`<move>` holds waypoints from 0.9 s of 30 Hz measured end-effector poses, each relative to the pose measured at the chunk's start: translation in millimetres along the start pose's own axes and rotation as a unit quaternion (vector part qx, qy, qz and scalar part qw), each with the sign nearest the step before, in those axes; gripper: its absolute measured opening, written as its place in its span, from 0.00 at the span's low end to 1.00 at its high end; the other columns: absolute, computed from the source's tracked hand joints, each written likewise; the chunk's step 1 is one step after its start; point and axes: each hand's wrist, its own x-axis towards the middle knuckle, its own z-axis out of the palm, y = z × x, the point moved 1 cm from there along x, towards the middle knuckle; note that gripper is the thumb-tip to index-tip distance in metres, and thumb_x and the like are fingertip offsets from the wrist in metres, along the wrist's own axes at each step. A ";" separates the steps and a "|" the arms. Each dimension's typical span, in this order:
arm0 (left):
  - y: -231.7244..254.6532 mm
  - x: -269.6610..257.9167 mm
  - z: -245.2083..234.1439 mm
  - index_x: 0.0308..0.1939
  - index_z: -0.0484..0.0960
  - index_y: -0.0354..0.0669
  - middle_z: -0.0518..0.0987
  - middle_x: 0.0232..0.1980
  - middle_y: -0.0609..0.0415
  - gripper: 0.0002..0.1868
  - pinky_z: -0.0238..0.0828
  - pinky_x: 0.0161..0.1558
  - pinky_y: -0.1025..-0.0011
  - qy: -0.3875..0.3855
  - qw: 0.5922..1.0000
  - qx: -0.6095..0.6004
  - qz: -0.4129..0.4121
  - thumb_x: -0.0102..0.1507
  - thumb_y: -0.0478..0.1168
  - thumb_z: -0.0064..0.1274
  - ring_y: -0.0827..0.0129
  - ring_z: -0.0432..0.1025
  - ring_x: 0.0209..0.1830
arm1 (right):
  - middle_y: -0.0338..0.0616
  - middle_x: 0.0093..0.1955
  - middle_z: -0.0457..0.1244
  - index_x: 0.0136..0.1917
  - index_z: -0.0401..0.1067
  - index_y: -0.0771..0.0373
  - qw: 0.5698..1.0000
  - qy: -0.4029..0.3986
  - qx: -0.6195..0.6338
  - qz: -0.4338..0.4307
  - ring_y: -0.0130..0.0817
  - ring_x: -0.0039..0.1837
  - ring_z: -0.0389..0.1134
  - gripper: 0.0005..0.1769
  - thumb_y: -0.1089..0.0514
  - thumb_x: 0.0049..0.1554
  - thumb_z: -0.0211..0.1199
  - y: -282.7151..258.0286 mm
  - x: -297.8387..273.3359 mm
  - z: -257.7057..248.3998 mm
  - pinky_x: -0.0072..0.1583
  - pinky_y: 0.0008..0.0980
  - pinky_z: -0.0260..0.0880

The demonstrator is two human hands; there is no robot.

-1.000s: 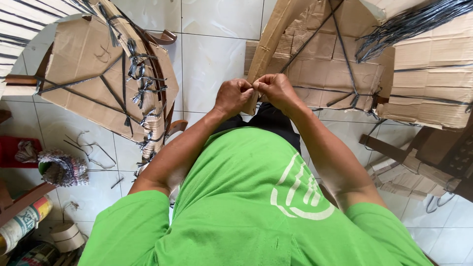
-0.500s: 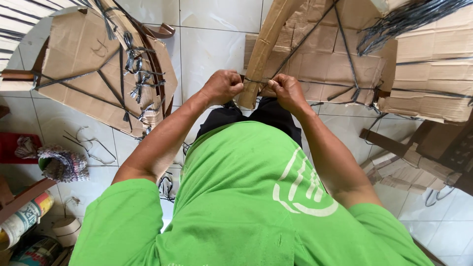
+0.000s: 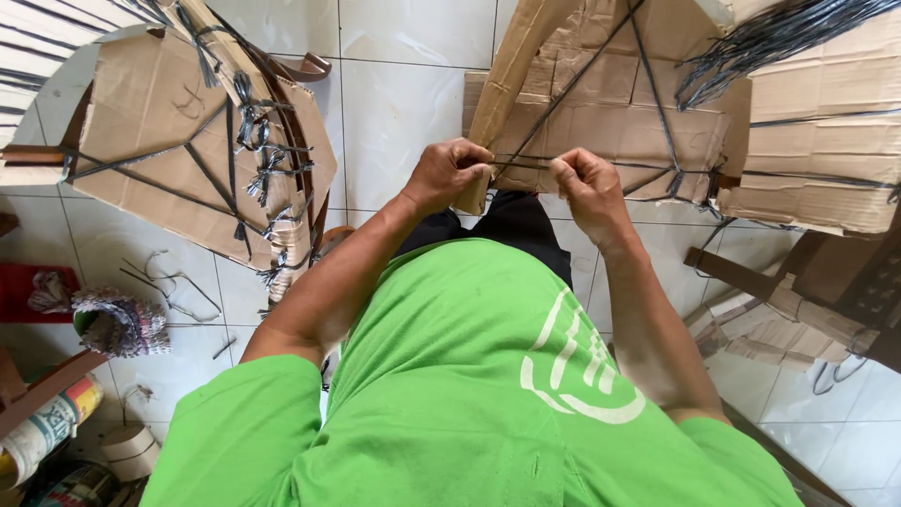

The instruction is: Wrapping wooden chairs with cardboard and securing them with plastic ties for protection.

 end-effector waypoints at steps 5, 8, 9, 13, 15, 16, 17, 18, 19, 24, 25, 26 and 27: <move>-18.7 3.2 9.8 0.48 0.88 0.50 0.84 0.40 0.51 0.11 0.78 0.44 0.67 0.006 0.995 0.078 0.065 0.62 0.40 0.65 0.58 0.80 0.43 | 0.42 0.30 0.63 0.47 0.79 0.57 0.986 -0.056 -0.103 -0.121 0.28 0.35 0.60 0.08 0.54 0.66 0.65 -45.5 16.0 22.5 0.39 0.32 0.60; -28.9 5.1 12.5 0.44 0.88 0.52 0.83 0.38 0.55 0.05 0.77 0.41 0.71 0.045 0.994 0.091 0.048 0.65 0.41 0.61 0.63 0.81 0.40 | 0.46 0.36 0.66 0.45 0.79 0.60 0.975 -0.088 -0.089 -0.183 0.31 0.37 0.65 0.09 0.55 0.66 0.65 -52.5 31.7 41.0 0.39 0.31 0.62; -22.7 2.8 9.7 0.42 0.88 0.50 0.83 0.38 0.53 0.04 0.77 0.42 0.69 0.045 0.996 0.067 0.036 0.65 0.40 0.60 0.60 0.80 0.42 | 0.44 0.46 0.68 0.53 0.77 0.59 0.990 -0.057 0.029 -0.125 0.28 0.42 0.68 0.18 0.45 0.67 0.54 -49.1 37.5 44.3 0.42 0.26 0.66; -7.6 -2.4 8.4 0.40 0.87 0.48 0.83 0.38 0.51 0.03 0.76 0.44 0.67 0.058 0.998 0.032 0.008 0.64 0.39 0.59 0.59 0.80 0.44 | 0.48 0.54 0.65 0.67 0.73 0.59 0.982 -0.060 0.022 -0.179 0.32 0.46 0.65 0.14 0.56 0.71 0.55 -19.5 53.7 49.9 0.50 0.34 0.70; 2.0 -1.5 7.7 0.40 0.87 0.48 0.84 0.38 0.52 0.03 0.77 0.43 0.67 0.066 0.997 0.028 0.007 0.64 0.39 0.60 0.60 0.81 0.43 | 0.46 0.54 0.66 0.63 0.76 0.57 0.974 -0.077 -0.038 -0.210 0.39 0.50 0.69 0.13 0.61 0.67 0.59 -5.8 56.3 59.4 0.53 0.37 0.71; 6.5 -3.8 7.8 0.40 0.87 0.48 0.84 0.37 0.53 0.03 0.77 0.43 0.68 0.070 0.997 0.025 0.002 0.64 0.39 0.61 0.61 0.81 0.43 | 0.45 0.54 0.67 0.59 0.79 0.56 0.963 -0.091 -0.094 -0.236 0.46 0.54 0.72 0.13 0.67 0.62 0.63 2.2 54.9 65.2 0.56 0.41 0.72; 4.5 -5.4 8.9 0.40 0.87 0.48 0.84 0.37 0.53 0.03 0.77 0.43 0.68 0.071 0.997 0.024 0.000 0.64 0.39 0.61 0.61 0.81 0.43 | 0.45 0.54 0.67 0.59 0.79 0.56 0.963 -0.094 -0.094 -0.235 0.46 0.54 0.72 0.13 0.67 0.62 0.63 7.2 54.6 67.3 0.56 0.41 0.72; 2.5 -5.8 9.1 0.39 0.87 0.48 0.84 0.37 0.52 0.03 0.77 0.43 0.67 0.075 0.997 0.016 -0.001 0.64 0.40 0.60 0.60 0.81 0.43 | 0.45 0.49 0.69 0.56 0.81 0.56 0.967 -0.080 -0.097 -0.221 0.45 0.52 0.73 0.13 0.68 0.61 0.63 12.2 55.3 69.1 0.54 0.39 0.72; 0.9 -6.0 9.5 0.38 0.87 0.48 0.84 0.37 0.52 0.04 0.77 0.43 0.66 0.079 0.997 0.008 -0.003 0.65 0.41 0.60 0.59 0.81 0.43 | 0.44 0.44 0.70 0.53 0.82 0.55 0.971 -0.067 -0.101 -0.208 0.43 0.50 0.73 0.14 0.70 0.60 0.63 17.0 56.1 70.5 0.52 0.36 0.72; 17.9 -5.9 5.7 0.37 0.88 0.51 0.83 0.26 0.62 0.07 0.75 0.35 0.80 0.085 0.981 -0.120 -0.126 0.63 0.48 0.65 0.81 0.77 0.28 | 0.45 0.35 0.68 0.49 0.81 0.60 0.982 -0.017 -0.080 -0.169 0.35 0.40 0.72 0.13 0.73 0.57 0.62 20.8 42.1 81.6 0.44 0.32 0.72; 16.1 -4.3 7.4 0.37 0.88 0.52 0.83 0.25 0.62 0.06 0.75 0.33 0.82 0.093 0.978 -0.130 -0.138 0.63 0.47 0.65 0.82 0.77 0.26 | 0.47 0.37 0.69 0.49 0.81 0.60 0.981 -0.007 -0.079 -0.176 0.38 0.42 0.73 0.10 0.70 0.58 0.65 19.9 38.8 82.8 0.44 0.34 0.73; 12.7 -2.9 6.9 0.37 0.88 0.52 0.83 0.25 0.62 0.06 0.75 0.33 0.82 0.094 0.977 -0.129 -0.139 0.63 0.47 0.65 0.82 0.77 0.26 | 0.47 0.37 0.69 0.49 0.81 0.60 0.981 -0.008 -0.078 -0.175 0.38 0.42 0.73 0.10 0.70 0.58 0.65 17.0 37.5 82.1 0.44 0.34 0.73; 9.7 -1.4 6.5 0.43 0.83 0.48 0.84 0.28 0.59 0.07 0.77 0.35 0.82 0.099 0.977 -0.144 -0.127 0.64 0.44 0.62 0.81 0.78 0.28 | 0.45 0.40 0.69 0.50 0.82 0.57 0.982 -0.016 -0.085 -0.166 0.39 0.45 0.74 0.06 0.64 0.60 0.67 14.3 36.0 81.2 0.46 0.35 0.73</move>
